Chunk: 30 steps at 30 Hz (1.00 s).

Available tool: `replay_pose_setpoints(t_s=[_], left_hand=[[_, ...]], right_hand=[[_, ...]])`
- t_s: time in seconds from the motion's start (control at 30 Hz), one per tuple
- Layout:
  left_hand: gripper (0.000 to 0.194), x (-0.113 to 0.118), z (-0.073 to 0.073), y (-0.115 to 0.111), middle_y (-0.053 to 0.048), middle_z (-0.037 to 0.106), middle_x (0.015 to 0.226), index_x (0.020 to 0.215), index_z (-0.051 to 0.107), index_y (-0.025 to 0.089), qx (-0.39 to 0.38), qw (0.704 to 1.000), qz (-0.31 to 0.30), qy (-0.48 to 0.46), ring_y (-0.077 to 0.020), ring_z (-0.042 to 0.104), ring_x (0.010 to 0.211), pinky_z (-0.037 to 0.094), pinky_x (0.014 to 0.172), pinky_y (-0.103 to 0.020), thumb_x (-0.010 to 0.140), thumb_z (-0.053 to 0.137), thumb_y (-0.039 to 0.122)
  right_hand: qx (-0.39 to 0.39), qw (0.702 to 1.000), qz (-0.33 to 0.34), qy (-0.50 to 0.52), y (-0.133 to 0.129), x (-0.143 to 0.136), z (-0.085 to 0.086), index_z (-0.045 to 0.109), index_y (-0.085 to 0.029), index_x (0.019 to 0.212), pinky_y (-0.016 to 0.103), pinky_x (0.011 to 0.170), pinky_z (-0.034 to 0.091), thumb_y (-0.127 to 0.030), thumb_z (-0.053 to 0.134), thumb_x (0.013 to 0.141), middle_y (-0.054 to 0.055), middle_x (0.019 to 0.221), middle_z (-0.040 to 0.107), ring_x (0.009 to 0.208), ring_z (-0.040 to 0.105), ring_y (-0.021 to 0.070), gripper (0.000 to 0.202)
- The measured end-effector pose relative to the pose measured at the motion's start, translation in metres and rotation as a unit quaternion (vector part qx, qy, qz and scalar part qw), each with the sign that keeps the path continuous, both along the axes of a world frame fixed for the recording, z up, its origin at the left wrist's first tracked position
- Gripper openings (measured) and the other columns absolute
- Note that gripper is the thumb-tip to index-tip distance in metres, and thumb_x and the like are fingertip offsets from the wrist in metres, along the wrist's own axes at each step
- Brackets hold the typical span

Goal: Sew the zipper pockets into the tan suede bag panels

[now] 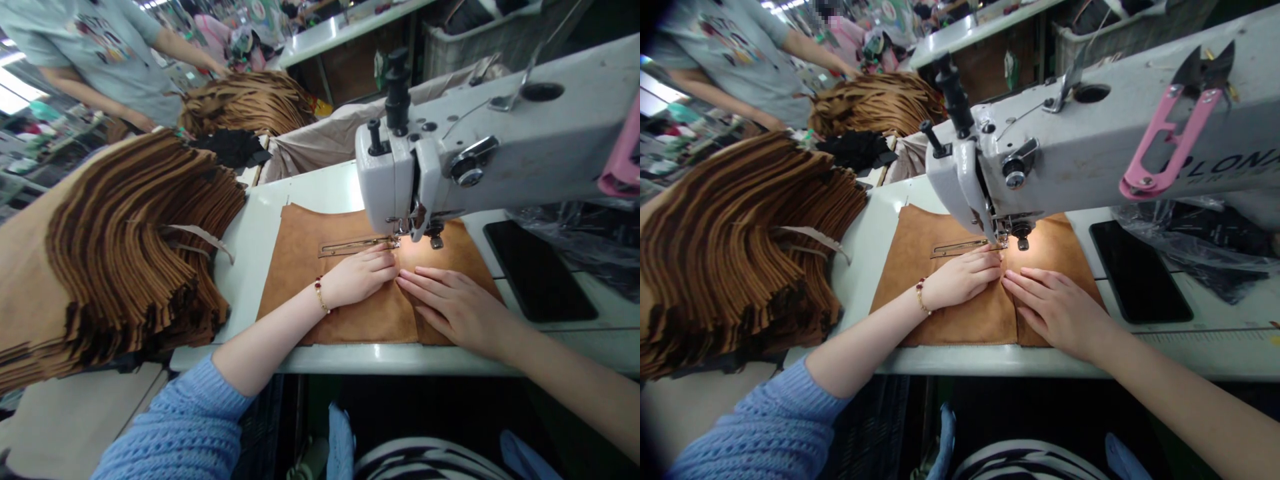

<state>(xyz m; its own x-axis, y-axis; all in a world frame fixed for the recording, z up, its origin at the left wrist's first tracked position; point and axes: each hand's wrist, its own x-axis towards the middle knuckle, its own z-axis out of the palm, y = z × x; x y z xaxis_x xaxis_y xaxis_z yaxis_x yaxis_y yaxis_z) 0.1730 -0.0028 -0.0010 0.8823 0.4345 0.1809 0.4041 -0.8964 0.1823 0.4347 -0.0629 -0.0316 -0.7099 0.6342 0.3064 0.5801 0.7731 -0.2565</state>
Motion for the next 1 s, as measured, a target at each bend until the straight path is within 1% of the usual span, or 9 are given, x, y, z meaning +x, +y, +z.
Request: replay_pose_setpoints(t_s=[0.13,0.33,0.47,0.53,0.63,0.73,0.8,0.9,1.0], left_hand=[[0.030,0.002,-0.002,-0.021,-0.014,0.058,0.140,0.124,0.061,0.014,-0.036,0.997,0.066,-0.015,-0.0239,0.049,0.140,0.044,0.120,-0.043,0.098,0.044,0.013],[0.045,0.005,-0.008,-0.062,-0.011,0.047,0.156,0.139,0.051,0.017,-0.076,0.987,0.135,-0.038,-0.0248,0.031,0.153,0.034,0.125,-0.050,0.096,0.046,0.010],[0.051,0.007,-0.011,-0.078,-0.010,0.046,0.157,0.146,0.045,0.019,-0.094,0.981,0.163,-0.052,-0.0241,0.033,0.152,0.033,0.125,-0.052,0.096,0.045,0.008],[0.052,0.007,-0.011,-0.081,-0.010,0.046,0.157,0.145,0.043,0.019,-0.108,0.977,0.171,-0.065,-0.0232,0.034,0.151,0.033,0.126,-0.051,0.095,0.044,0.007],[0.051,0.007,-0.010,-0.080,-0.009,0.046,0.157,0.145,0.043,0.020,-0.128,0.973,0.176,-0.080,-0.0220,0.036,0.151,0.033,0.126,-0.051,0.095,0.042,0.006],[0.050,0.006,-0.010,-0.079,-0.008,0.046,0.157,0.146,0.042,0.019,-0.132,0.972,0.175,-0.079,-0.0198,0.035,0.151,0.032,0.127,-0.048,0.097,0.040,0.006],[0.049,0.005,-0.010,-0.079,-0.008,0.044,0.158,0.145,0.044,0.019,-0.122,0.976,0.168,-0.066,-0.0197,0.033,0.152,0.030,0.127,-0.048,0.098,0.040,0.008],[0.045,0.004,-0.010,-0.079,-0.008,0.039,0.161,0.142,0.052,0.022,-0.094,0.983,0.152,-0.030,-0.0234,0.029,0.154,0.029,0.127,-0.052,0.099,0.044,0.011],[0.044,0.003,-0.010,-0.079,-0.009,0.037,0.163,0.141,0.055,0.024,-0.071,0.987,0.143,-0.006,-0.0263,0.026,0.155,0.029,0.126,-0.054,0.099,0.048,0.015]], right_hand=[[0.001,1.000,-0.005,0.004,0.002,-0.002,0.002,0.041,-0.023,0.154,0.046,0.109,0.046,-0.029,0.053,0.098,0.005,0.152,0.053,0.136,0.050,0.0252,0.057],[0.035,0.999,0.023,-0.007,-0.021,-0.001,0.013,0.055,-0.013,0.143,0.048,0.109,0.046,-0.022,0.051,0.097,0.012,0.142,0.061,0.129,0.056,0.0281,0.048],[-0.002,0.999,0.043,0.023,-0.034,0.012,0.018,0.059,-0.019,0.139,0.042,0.107,0.048,-0.019,0.052,0.095,0.008,0.134,0.067,0.122,0.062,0.0221,0.045],[-0.006,1.000,0.013,0.025,-0.030,0.018,0.018,0.062,-0.020,0.135,0.042,0.107,0.048,-0.018,0.051,0.096,0.007,0.131,0.068,0.119,0.063,0.0216,0.041],[0.037,0.999,-0.033,-0.009,-0.019,0.018,0.014,0.065,-0.017,0.130,0.045,0.108,0.047,-0.018,0.051,0.096,0.011,0.131,0.067,0.118,0.062,0.0254,0.037],[0.065,0.997,-0.003,-0.043,-0.016,0.012,0.012,0.066,-0.017,0.129,0.047,0.105,0.049,-0.019,0.056,0.094,0.014,0.133,0.064,0.120,0.060,0.0285,0.036],[0.063,0.997,0.025,-0.043,-0.021,0.010,0.011,0.068,-0.022,0.125,0.049,0.104,0.049,-0.024,0.060,0.093,0.015,0.136,0.062,0.122,0.059,0.0310,0.033],[0.030,0.998,0.046,-0.026,-0.033,0.011,0.007,0.070,-0.030,0.121,0.055,0.108,0.046,-0.034,0.064,0.092,0.014,0.147,0.054,0.134,0.051,0.0340,0.030],[-0.008,0.998,0.051,-0.018,-0.041,0.019,0.005,0.065,-0.032,0.130,0.059,0.113,0.041,-0.042,0.063,0.093,0.013,0.157,0.042,0.145,0.038,0.0340,0.039]])
